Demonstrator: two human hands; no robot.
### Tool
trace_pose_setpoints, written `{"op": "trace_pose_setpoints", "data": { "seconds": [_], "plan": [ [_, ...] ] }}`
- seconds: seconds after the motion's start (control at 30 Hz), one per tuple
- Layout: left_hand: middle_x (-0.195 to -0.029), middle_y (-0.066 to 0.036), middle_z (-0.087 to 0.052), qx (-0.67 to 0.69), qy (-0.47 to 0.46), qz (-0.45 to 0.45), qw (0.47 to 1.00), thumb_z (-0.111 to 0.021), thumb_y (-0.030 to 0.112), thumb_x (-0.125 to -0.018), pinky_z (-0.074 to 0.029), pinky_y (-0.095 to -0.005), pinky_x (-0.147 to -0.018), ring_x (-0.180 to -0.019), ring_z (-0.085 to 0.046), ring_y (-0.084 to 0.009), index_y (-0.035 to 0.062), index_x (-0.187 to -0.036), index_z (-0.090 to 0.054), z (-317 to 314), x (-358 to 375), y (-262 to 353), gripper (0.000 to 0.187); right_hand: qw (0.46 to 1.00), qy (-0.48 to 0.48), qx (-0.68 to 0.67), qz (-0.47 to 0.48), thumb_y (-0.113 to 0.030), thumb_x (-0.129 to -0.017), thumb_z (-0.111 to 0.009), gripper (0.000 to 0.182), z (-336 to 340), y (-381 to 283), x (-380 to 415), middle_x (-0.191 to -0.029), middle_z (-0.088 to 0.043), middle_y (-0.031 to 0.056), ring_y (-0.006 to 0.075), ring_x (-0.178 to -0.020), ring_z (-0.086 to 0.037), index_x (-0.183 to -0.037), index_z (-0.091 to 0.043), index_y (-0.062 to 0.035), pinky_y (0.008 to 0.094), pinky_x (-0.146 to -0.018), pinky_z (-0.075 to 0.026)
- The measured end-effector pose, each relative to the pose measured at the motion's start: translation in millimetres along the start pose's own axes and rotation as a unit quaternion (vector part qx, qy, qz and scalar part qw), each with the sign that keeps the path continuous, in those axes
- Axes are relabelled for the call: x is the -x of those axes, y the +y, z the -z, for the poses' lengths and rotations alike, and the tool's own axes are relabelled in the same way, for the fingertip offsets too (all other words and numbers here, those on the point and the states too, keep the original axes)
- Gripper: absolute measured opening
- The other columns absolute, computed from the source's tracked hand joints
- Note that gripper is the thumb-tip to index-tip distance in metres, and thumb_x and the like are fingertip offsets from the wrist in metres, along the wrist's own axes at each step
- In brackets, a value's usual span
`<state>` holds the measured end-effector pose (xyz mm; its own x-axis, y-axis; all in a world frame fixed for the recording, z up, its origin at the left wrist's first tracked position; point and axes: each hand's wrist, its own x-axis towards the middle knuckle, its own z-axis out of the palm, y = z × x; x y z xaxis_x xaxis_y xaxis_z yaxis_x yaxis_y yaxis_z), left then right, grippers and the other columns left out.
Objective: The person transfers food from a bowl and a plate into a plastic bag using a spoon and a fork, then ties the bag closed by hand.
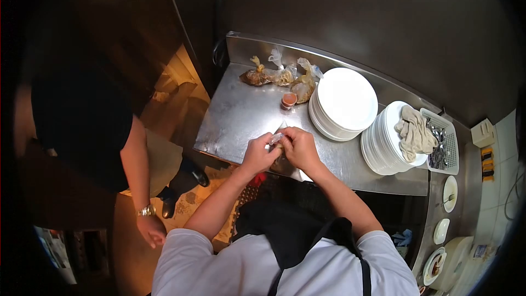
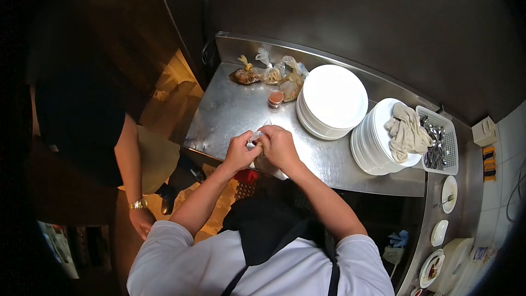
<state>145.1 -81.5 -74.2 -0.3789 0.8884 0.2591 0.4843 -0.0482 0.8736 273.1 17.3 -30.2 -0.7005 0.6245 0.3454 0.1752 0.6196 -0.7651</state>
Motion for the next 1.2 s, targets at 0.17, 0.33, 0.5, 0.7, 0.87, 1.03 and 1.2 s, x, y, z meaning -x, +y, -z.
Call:
{"op": "trace_pose_setpoints", "data": {
  "seconds": [0.17,0.33,0.5,0.7,0.87,1.03,1.2],
  "plan": [
    [-0.086,-0.017,-0.068,0.023,0.086,-0.016,0.996,-0.071,0.019,-0.084,-0.052,-0.0395,-0.068,-0.077,-0.067,-0.0334,0.0044,-0.101,-0.065,-7,10,6,0.023,0.997,-0.058,0.0,-0.043,-0.006,-0.083,-0.068,0.012,3,-13,-8,-0.084,-0.069,0.0185,0.031,-0.073,-0.068,-0.093,-0.071,0.0002,0.0366,-0.066,-0.053],
    [-0.09,-0.017,-0.068,-0.076,0.109,-0.048,0.99,-0.068,0.011,-0.082,-0.053,-0.043,-0.072,-0.083,-0.066,-0.0378,0.0047,-0.099,-0.067,-10,12,-10,0.018,0.997,-0.041,0.033,0.06,-0.006,-0.083,-0.069,0.008,-9,-26,-12,-0.08,-0.069,0.0168,0.0262,-0.074,-0.069,-0.089,-0.071,-0.0009,0.0357,-0.066,-0.052],
    [-0.089,-0.015,-0.069,-0.113,0.132,-0.059,0.983,-0.068,0.013,-0.083,-0.052,-0.0406,-0.072,-0.084,-0.067,-0.0328,0.0043,-0.093,-0.067,14,-16,-19,0.014,0.997,-0.031,-0.015,0.072,-0.011,-0.082,-0.073,0.033,-8,-39,-11,-0.088,-0.068,0.0155,0.0267,-0.075,-0.066,-0.114,-0.066,-0.0055,0.0365,-0.069,-0.052],
    [-0.096,-0.013,-0.071,0.093,0.262,0.05,0.959,-0.063,0.01,-0.089,-0.051,-0.0355,-0.077,-0.089,-0.067,-0.0233,0.0024,-0.101,-0.067,33,-77,-49,0.014,0.998,0.033,-0.037,-0.036,-0.017,-0.082,-0.078,0.055,22,-15,8,-0.098,-0.069,0.0106,0.0168,-0.079,-0.063,-0.132,-0.056,-0.0074,0.0307,-0.07,-0.051],
    [-0.118,-0.012,-0.066,0.206,0.33,0.066,0.919,-0.064,0.004,-0.089,-0.048,-0.0303,-0.09,-0.105,-0.061,-0.0199,-0.0007,-0.104,-0.066,41,-59,-88,0.016,0.986,0.079,-0.06,-0.133,-0.011,-0.083,-0.07,0.04,63,16,73,-0.098,-0.07,0.0129,0.0162,-0.082,-0.064,-0.121,-0.062,-0.0015,0.0286,-0.074,-0.05],
    [-0.119,-0.009,-0.059,0.241,0.435,0.133,0.857,-0.062,0.012,-0.094,-0.044,-0.031,-0.094,-0.106,-0.056,-0.0175,0.0008,-0.13,-0.049,71,47,-78,0.04,0.939,0.122,-0.133,-0.293,-0.013,-0.094,-0.06,0.026,94,49,216,-0.095,-0.068,0.0049,0.009,-0.084,-0.06,-0.115,-0.063,0.0015,0.0247,-0.073,-0.048],
    [-0.107,-0.007,-0.057,0.123,0.531,0.283,0.789,-0.058,0.026,-0.098,-0.043,-0.0296,-0.081,-0.098,-0.053,-0.0137,0.0068,-0.117,-0.052,60,221,-166,0.028,0.812,0.139,-0.053,-0.565,-0.022,-0.1,-0.053,0.029,64,110,416,-0.097,-0.068,0.0099,0.0187,-0.086,-0.063,-0.115,-0.063,0.0002,0.0301,-0.074,-0.049]
  ]
}}
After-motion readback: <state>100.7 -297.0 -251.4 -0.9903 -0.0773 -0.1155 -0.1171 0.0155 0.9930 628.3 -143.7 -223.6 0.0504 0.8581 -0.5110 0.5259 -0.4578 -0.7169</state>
